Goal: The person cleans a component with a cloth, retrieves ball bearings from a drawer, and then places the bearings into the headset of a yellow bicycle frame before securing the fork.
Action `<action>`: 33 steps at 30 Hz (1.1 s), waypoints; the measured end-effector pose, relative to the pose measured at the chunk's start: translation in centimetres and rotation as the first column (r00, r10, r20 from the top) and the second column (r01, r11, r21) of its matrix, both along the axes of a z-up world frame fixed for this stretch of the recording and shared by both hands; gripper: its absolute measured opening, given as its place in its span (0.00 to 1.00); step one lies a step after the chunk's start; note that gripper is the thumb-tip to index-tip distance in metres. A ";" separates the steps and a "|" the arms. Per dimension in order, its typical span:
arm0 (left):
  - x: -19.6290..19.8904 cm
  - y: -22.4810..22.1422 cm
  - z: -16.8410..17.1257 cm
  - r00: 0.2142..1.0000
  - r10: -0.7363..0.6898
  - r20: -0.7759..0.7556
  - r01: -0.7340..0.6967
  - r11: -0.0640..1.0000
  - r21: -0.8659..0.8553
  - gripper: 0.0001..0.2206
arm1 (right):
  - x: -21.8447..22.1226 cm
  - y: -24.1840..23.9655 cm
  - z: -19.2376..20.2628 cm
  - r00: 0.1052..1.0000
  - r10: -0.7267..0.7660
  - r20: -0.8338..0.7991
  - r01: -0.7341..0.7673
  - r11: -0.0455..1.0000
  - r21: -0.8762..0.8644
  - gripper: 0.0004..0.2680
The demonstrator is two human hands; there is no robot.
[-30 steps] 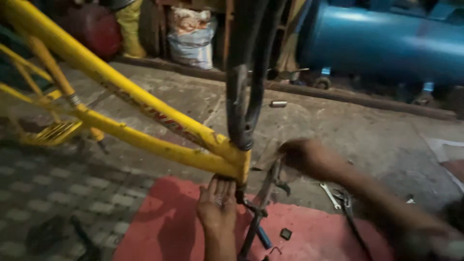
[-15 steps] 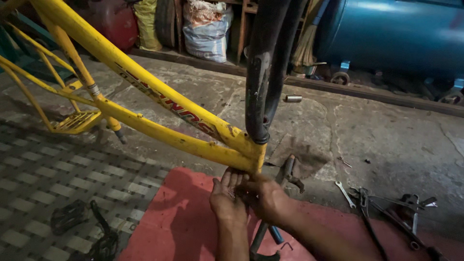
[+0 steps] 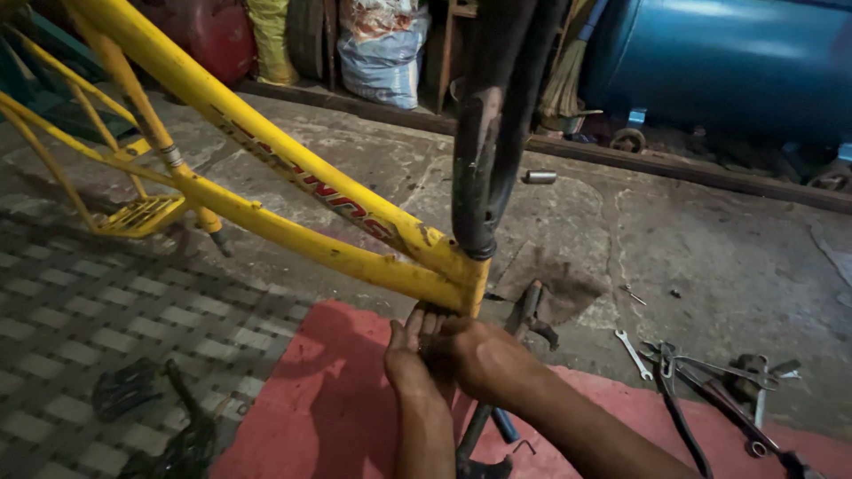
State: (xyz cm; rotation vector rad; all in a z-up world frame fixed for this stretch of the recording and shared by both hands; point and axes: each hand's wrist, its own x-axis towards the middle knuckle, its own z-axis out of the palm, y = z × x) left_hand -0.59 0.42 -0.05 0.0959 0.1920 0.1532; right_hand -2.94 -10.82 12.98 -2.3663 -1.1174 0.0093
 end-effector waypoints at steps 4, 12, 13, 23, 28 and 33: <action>-0.6 -0.2 2.4 0.974 -0.002 -0.224 0.005 1.000 0.012 0.31 | 0.2 0.0 -0.1 0.999 -0.036 0.000 0.036 0.998 -0.057 0.11; 0.6 -0.2 -0.1 0.991 0.034 -0.130 -0.041 0.998 -0.046 0.35 | 1.7 -2.3 -9.3 0.867 -0.214 -0.449 0.437 0.759 0.482 0.05; 0.7 -0.1 0.1 0.993 0.037 -0.112 -0.041 0.999 -0.034 0.36 | 2.3 -2.9 -10.4 0.669 -0.115 -0.734 0.659 0.548 0.515 0.06; 0.2 -0.4 2.4 0.994 0.039 -0.103 -0.044 0.998 -0.042 0.36 | 6.0 -5.7 -13.4 0.564 -0.298 -0.770 0.789 0.468 0.397 0.08; 0.0 -0.1 2.5 0.995 0.023 -0.098 -0.025 1.000 -0.017 0.35 | 5.9 -4.7 -12.4 0.539 -0.301 -0.787 0.810 0.443 0.385 0.06; 0.2 -0.1 2.3 0.993 0.032 -0.110 -0.035 0.999 -0.030 0.35 | 6.3 -4.4 -11.3 0.493 -0.393 -0.776 0.828 0.487 0.280 0.07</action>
